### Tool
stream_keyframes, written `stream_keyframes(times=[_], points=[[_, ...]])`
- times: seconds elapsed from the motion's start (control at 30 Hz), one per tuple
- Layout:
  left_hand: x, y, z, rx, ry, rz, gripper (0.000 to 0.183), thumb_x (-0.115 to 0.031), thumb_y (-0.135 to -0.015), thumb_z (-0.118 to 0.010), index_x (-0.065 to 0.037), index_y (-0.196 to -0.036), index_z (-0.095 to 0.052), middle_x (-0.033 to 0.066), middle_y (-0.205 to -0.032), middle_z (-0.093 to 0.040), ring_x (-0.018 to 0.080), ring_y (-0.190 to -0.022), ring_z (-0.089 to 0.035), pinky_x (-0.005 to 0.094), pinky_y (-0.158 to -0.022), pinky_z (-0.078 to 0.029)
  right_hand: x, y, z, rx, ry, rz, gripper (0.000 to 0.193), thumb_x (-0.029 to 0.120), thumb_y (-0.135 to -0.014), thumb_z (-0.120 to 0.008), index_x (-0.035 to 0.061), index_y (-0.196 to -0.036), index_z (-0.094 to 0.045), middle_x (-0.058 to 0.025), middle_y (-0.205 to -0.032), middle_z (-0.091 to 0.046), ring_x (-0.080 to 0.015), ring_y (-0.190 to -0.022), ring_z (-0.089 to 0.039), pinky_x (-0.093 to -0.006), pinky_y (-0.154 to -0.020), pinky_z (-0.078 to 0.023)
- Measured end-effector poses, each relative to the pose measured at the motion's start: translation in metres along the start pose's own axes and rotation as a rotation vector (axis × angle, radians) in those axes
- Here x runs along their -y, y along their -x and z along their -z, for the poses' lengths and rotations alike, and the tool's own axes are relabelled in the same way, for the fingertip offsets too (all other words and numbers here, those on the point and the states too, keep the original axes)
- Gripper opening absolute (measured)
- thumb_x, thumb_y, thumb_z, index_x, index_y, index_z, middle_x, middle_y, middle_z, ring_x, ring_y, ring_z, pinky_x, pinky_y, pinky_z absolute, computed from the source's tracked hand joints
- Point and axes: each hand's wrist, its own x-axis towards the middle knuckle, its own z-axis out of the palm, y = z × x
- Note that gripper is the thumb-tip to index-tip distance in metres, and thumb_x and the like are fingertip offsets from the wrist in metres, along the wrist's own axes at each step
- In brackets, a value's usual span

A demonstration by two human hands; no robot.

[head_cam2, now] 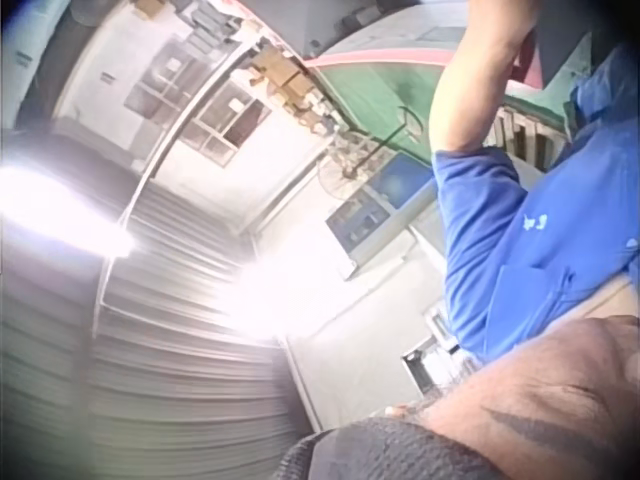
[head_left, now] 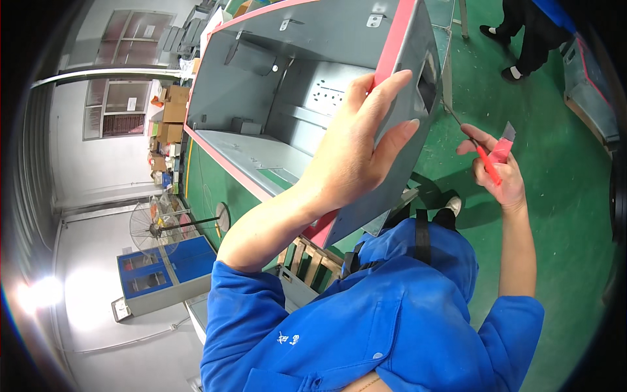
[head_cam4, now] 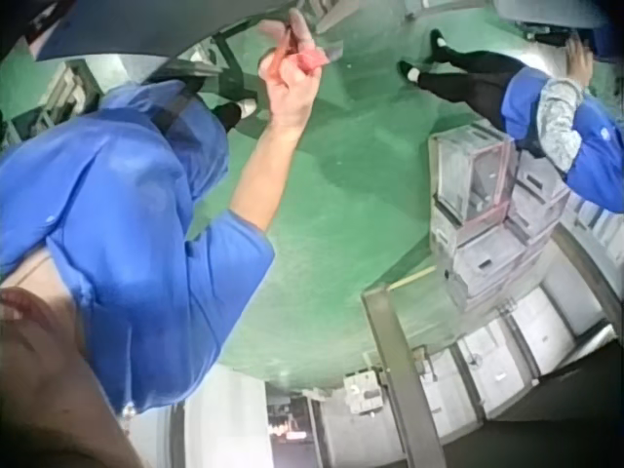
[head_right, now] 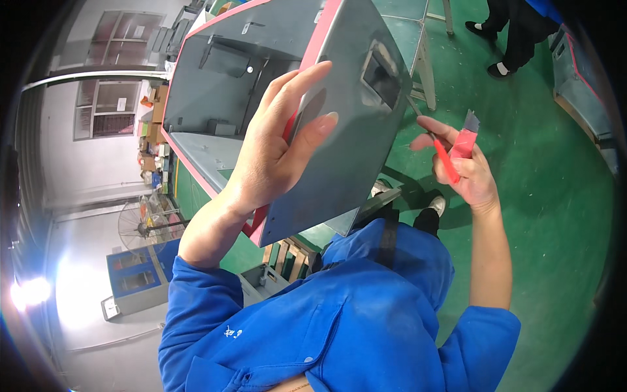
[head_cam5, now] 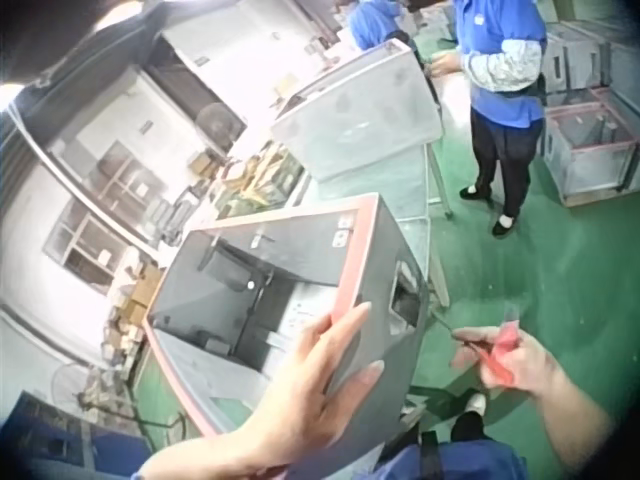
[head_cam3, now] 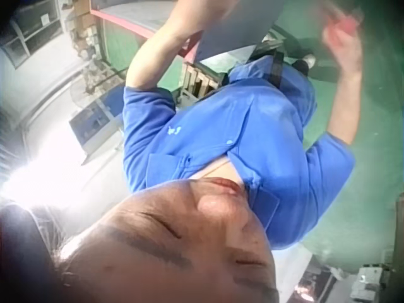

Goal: Polishing or deburring the edges of a rectangular metal enclosure using a hand file.

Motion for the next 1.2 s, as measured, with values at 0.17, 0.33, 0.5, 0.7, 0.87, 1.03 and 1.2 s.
stream_keyframes(times=[0.17, 0.33, 0.5, 0.7, 0.87, 1.03, 1.2], points=[[0.002, 0.0, -0.001, -0.012, -0.006, -0.009, 0.044, -0.011, -0.08, -0.056, -0.003, -0.12, -0.041, 0.0164, -0.114, -0.044, 0.0258, -0.104, -0.045, 0.0311, -0.088, -0.035, 0.004, -0.033, -0.001, -0.246, 0.671, 0.036, 0.025, 0.015, -0.079, -0.056, -0.0009, -0.099, -0.057, -0.0044, -0.067, -0.058, -0.0014, -0.046, -0.037, -0.0172, -0.042, -0.029], [0.005, -0.002, -0.001, -0.024, -0.03, -0.029, 0.043, -0.012, -0.08, -0.057, -0.003, -0.119, -0.042, 0.017, -0.113, -0.045, 0.0271, -0.104, -0.046, 0.0315, -0.087, -0.036, 0.013, -0.077, 0.002, -0.177, 1.049, 0.307, 0.017, 0.02, -0.082, -0.057, 0.0033, -0.085, -0.062, 0.0, -0.057, -0.054, -0.0028, -0.052, -0.045, -0.0198, -0.046, -0.034], [0.008, -0.001, -0.001, -0.042, -0.056, -0.047, 0.041, -0.012, -0.08, -0.057, -0.002, -0.117, -0.045, 0.0174, -0.111, -0.046, 0.0273, -0.102, -0.047, 0.0314, -0.086, -0.037, 0.025, -0.101, -0.011, -0.137, 1.042, 0.214, 0.02, 0.023, -0.084, -0.055, 0.0031, -0.081, -0.059, 0.0027, -0.057, -0.049, -0.0029, -0.05, -0.04, -0.0178, -0.045, -0.032], [0.007, -0.002, -0.001, -0.038, -0.054, -0.05, 0.04, -0.013, -0.08, -0.057, -0.003, -0.116, -0.046, 0.0166, -0.111, -0.047, 0.0271, -0.102, -0.047, 0.0311, -0.086, -0.037, 0.011, -0.107, -0.003, -0.194, 0.892, 0.262, 0.02, 0.023, -0.083, -0.057, 0.0041, -0.077, -0.059, 0.0039, -0.057, -0.05, -0.0024, -0.05, -0.04, -0.0175, -0.045, -0.031], [0.007, -0.002, -0.002, -0.042, -0.062, -0.055, 0.039, -0.013, -0.079, -0.057, -0.003, -0.116, -0.046, 0.0163, -0.11, -0.047, 0.0268, -0.102, -0.047, 0.0313, -0.086, -0.037, 0.004, -0.11, 0.005, -0.251, 0.976, 0.332, 0.018, 0.022, -0.08, -0.06, 0.0045, -0.08, -0.062, 0.0022, -0.055, -0.052, -0.0034, -0.049, -0.046, -0.0188, -0.047, -0.036], [0.007, -0.002, -0.002, -0.043, -0.065, -0.053, 0.038, -0.013, -0.079, -0.057, -0.003, -0.115, -0.047, 0.0165, -0.11, -0.047, 0.027, -0.102, -0.047, 0.0314, -0.086, -0.036, 0.0, -0.104, 0.002, -0.207, 1.043, 0.401, 0.015, 0.019, -0.08, -0.06, 0.0043, -0.082, -0.063, -0.0018, -0.055, -0.055, -0.0074, -0.049, -0.051, -0.0216, -0.048, -0.039], [0.006, -0.003, -0.003, -0.045, -0.068, -0.045, 0.037, -0.014, -0.079, -0.057, -0.004, -0.114, -0.048, 0.0174, -0.109, -0.048, 0.0287, -0.103, -0.046, 0.0325, -0.087, -0.036, -0.005, -0.102, 0.011, -0.157, 1.199, 0.517, 0.014, 0.015, -0.078, -0.062, 0.0015, -0.081, -0.062, -0.0083, -0.056, -0.057, -0.0132, -0.047, -0.052, -0.0233, -0.048, -0.041]])
